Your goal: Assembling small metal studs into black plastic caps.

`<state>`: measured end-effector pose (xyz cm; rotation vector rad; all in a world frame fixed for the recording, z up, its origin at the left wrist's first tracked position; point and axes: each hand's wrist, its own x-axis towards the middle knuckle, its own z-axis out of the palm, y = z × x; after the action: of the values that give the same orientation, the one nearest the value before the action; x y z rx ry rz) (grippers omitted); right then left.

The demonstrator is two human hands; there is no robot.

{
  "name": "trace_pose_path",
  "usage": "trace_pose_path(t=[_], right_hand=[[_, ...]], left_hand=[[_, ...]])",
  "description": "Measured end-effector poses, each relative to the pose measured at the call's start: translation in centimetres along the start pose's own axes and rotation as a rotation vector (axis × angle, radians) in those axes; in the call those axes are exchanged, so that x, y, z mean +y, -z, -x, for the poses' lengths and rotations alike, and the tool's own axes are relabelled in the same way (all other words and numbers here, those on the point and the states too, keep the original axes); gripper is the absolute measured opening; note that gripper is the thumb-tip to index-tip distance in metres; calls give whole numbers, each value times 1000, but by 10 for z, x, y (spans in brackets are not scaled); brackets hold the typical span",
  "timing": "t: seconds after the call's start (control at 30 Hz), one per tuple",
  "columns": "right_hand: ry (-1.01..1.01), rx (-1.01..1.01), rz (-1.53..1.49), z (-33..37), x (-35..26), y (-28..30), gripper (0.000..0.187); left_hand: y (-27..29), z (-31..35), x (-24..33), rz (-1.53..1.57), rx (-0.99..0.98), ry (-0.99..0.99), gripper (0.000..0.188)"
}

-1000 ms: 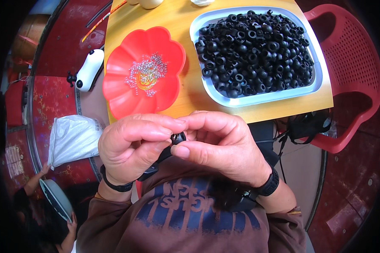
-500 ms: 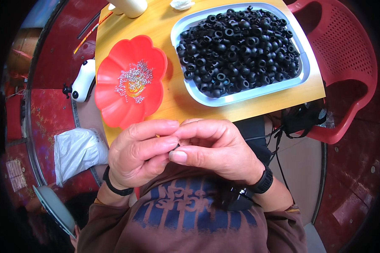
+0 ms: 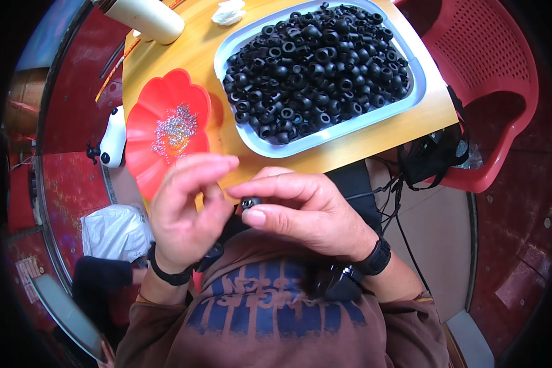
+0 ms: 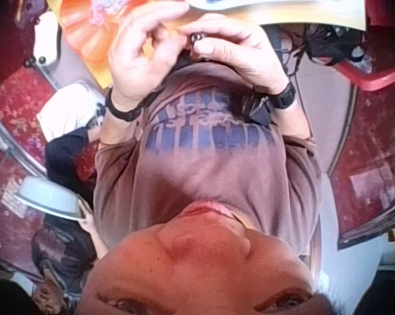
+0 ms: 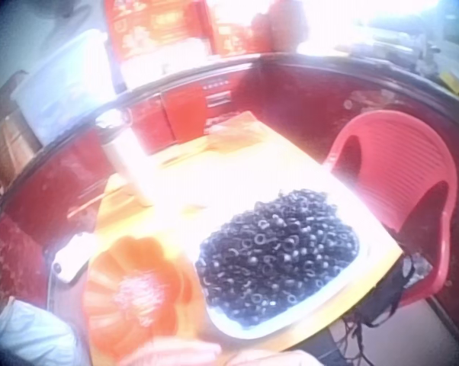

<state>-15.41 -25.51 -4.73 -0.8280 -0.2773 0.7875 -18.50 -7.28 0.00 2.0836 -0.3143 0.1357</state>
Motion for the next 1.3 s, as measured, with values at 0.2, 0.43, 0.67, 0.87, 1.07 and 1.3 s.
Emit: trace_pose_path(t=[0.2,0.43,0.67,0.87,1.07,1.3], right_hand=[[56,214,60,1,6,9,29],[30,169,-112,1,7,26,21],[31,162,-157,-2,8,30,19],[42,185,-167,0,6,32,19],[145,196,-146,4,-2,25,22],[171,114,-192,4,1,10,24]], left_hand=[[-19,-37,-16,-189,108,52,11],[-44,-55,-34,-600,115,25,15],[-46,-61,-32,-627,90,45,14],[-33,-55,-11,-171,79,192,18],[-22,-35,6,482,81,332,15],[-15,-17,-2,311,-90,253,25]])
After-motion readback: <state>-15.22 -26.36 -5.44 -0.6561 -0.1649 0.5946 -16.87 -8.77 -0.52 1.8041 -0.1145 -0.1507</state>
